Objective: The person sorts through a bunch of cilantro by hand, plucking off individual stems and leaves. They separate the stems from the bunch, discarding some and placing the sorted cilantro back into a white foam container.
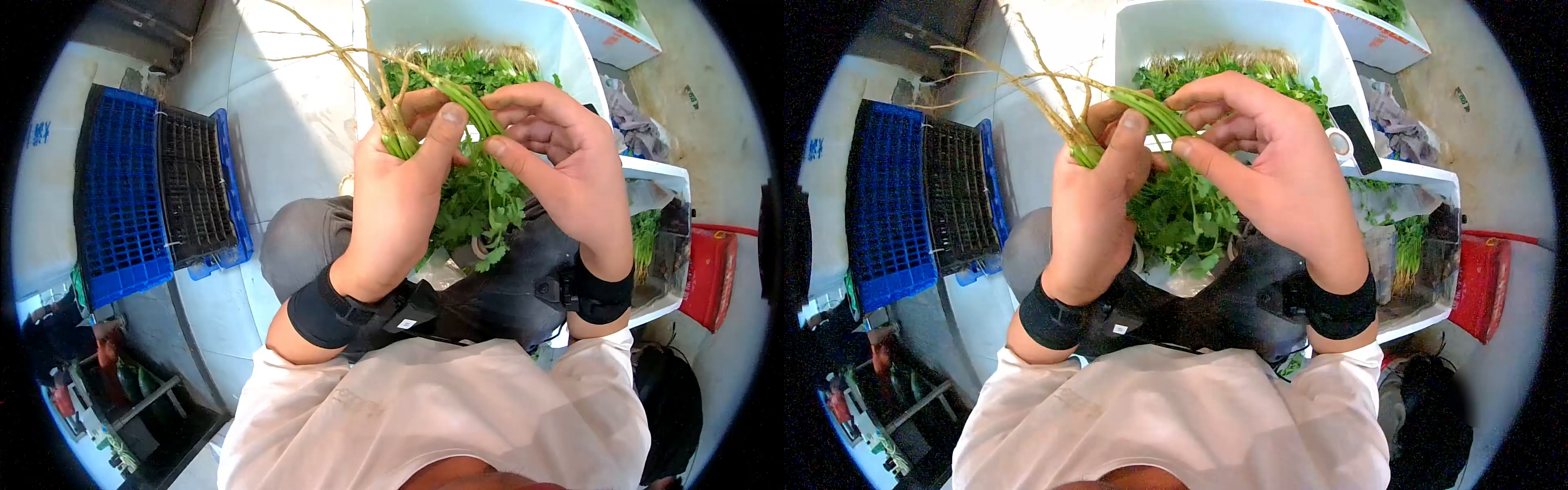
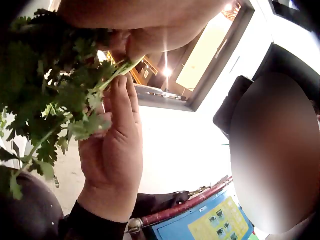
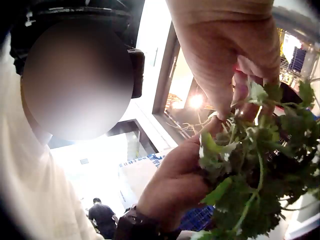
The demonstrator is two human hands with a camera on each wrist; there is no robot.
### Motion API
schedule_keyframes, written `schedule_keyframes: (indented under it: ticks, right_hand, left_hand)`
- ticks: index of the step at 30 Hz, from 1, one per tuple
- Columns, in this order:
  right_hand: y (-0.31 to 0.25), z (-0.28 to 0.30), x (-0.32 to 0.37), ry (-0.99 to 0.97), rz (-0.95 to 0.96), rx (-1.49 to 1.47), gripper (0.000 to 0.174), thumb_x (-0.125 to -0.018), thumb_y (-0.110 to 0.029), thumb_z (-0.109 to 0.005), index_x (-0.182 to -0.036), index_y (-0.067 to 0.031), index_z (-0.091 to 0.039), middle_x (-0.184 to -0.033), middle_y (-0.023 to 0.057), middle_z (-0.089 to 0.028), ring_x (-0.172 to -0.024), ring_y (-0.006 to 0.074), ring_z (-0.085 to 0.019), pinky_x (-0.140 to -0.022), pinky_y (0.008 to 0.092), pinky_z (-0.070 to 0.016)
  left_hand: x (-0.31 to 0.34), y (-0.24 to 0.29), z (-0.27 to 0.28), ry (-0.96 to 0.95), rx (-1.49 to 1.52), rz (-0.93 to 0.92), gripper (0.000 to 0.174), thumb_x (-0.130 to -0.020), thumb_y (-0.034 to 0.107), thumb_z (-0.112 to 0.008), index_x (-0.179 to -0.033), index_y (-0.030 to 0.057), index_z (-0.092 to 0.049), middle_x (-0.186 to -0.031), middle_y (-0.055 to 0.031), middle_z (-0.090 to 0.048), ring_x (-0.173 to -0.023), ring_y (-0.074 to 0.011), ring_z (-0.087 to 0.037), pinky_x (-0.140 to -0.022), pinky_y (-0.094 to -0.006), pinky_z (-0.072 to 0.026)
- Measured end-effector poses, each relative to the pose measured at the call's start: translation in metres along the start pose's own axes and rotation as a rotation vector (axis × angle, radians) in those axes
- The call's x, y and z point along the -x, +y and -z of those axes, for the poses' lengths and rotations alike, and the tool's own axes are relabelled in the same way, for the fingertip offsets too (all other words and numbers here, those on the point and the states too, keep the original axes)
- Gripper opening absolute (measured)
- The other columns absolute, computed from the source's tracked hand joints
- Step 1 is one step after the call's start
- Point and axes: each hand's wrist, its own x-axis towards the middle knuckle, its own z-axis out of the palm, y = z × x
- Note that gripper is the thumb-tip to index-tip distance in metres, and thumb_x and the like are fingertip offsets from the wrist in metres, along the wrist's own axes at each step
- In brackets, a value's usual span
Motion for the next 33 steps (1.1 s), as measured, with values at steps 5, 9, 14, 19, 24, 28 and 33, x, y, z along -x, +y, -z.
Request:
schedule_keyframes:
  ticks: [5, 9, 14, 19, 24, 28, 33]
  right_hand:
    - [-0.002, 0.003, -0.001, -0.014, -0.037, 0.055, 0.031, -0.088, 0.003, -0.071, -0.119, 0.0009, -0.065, -0.100, 0.0032, -0.066, -0.087, 0.0087, -0.063, -0.079, 0.0244, -0.0520]
    - [-0.002, 0.007, 0.000, -0.056, -0.045, 0.092, 0.031, -0.088, 0.007, -0.070, -0.119, 0.0025, -0.065, -0.099, 0.0009, -0.064, -0.087, 0.0062, -0.059, -0.081, 0.0236, -0.0508]
    - [-0.004, 0.015, 0.002, -0.027, -0.111, -0.059, 0.030, -0.089, 0.007, -0.067, -0.119, 0.0025, -0.065, -0.106, 0.0039, -0.065, -0.088, 0.0075, -0.059, -0.080, 0.0231, -0.0508]
    - [-0.002, 0.019, 0.003, -0.013, -0.083, -0.132, 0.028, -0.091, 0.007, -0.065, -0.119, 0.0028, -0.064, -0.114, 0.0066, -0.064, -0.090, 0.0090, -0.059, -0.080, 0.0238, -0.0510]
    - [-0.003, 0.019, 0.000, 0.071, 0.082, 0.108, 0.017, -0.090, 0.007, -0.065, -0.105, 0.0006, -0.067, -0.107, 0.0046, -0.063, -0.090, 0.0099, -0.059, -0.078, 0.0243, -0.0491]
    - [-0.002, 0.023, -0.002, 0.122, 0.319, 0.292, 0.011, -0.089, 0.007, -0.066, -0.097, -0.0001, -0.068, -0.103, 0.0049, -0.062, -0.087, 0.0101, -0.058, -0.075, 0.0236, -0.0470]
    - [-0.004, 0.026, 0.000, 0.142, 0.418, 0.350, 0.010, -0.092, 0.003, -0.065, -0.102, 0.0010, -0.068, -0.102, 0.0069, -0.063, -0.079, 0.0110, -0.060, -0.073, 0.0249, -0.0484]
  left_hand:
    - [-0.001, 0.002, -0.006, 0.037, -0.039, -0.027, 0.029, -0.099, 0.020, -0.069, -0.117, -0.0017, -0.063, -0.104, -0.0054, -0.069, -0.085, -0.0082, -0.060, -0.071, -0.0247, -0.0496]
    - [-0.004, -0.001, -0.003, 0.016, -0.086, -0.066, 0.031, -0.098, 0.021, -0.071, -0.118, -0.0012, -0.062, -0.105, -0.0057, -0.069, -0.085, -0.0076, -0.060, -0.071, -0.0231, -0.0493]
    - [-0.004, -0.003, -0.005, 0.020, -0.012, -0.065, 0.030, -0.099, 0.022, -0.070, -0.119, -0.0007, -0.062, -0.100, -0.0031, -0.068, -0.080, -0.0059, -0.057, -0.067, -0.0219, -0.0465]
    - [-0.003, -0.004, -0.002, -0.008, 0.006, -0.056, 0.029, -0.101, 0.021, -0.067, -0.120, -0.0004, -0.063, -0.096, -0.0003, -0.065, -0.073, -0.0046, -0.052, -0.064, -0.0210, -0.0431]
    - [-0.002, -0.004, -0.001, -0.014, -0.070, -0.068, 0.025, -0.101, 0.018, -0.065, -0.119, -0.0002, -0.066, -0.093, 0.0006, -0.065, -0.072, -0.0041, -0.052, -0.063, -0.0207, -0.0426]
    - [-0.003, -0.003, -0.001, -0.001, -0.127, -0.052, 0.024, -0.101, 0.015, -0.065, -0.119, -0.0002, -0.066, -0.095, 0.0000, -0.066, -0.074, -0.0042, -0.053, -0.065, -0.0208, -0.0434]
    - [-0.007, -0.009, 0.000, 0.004, -0.177, -0.205, 0.023, -0.100, 0.013, -0.066, -0.119, -0.0002, -0.067, -0.100, -0.0025, -0.068, -0.081, -0.0059, -0.055, -0.071, -0.0230, -0.0447]
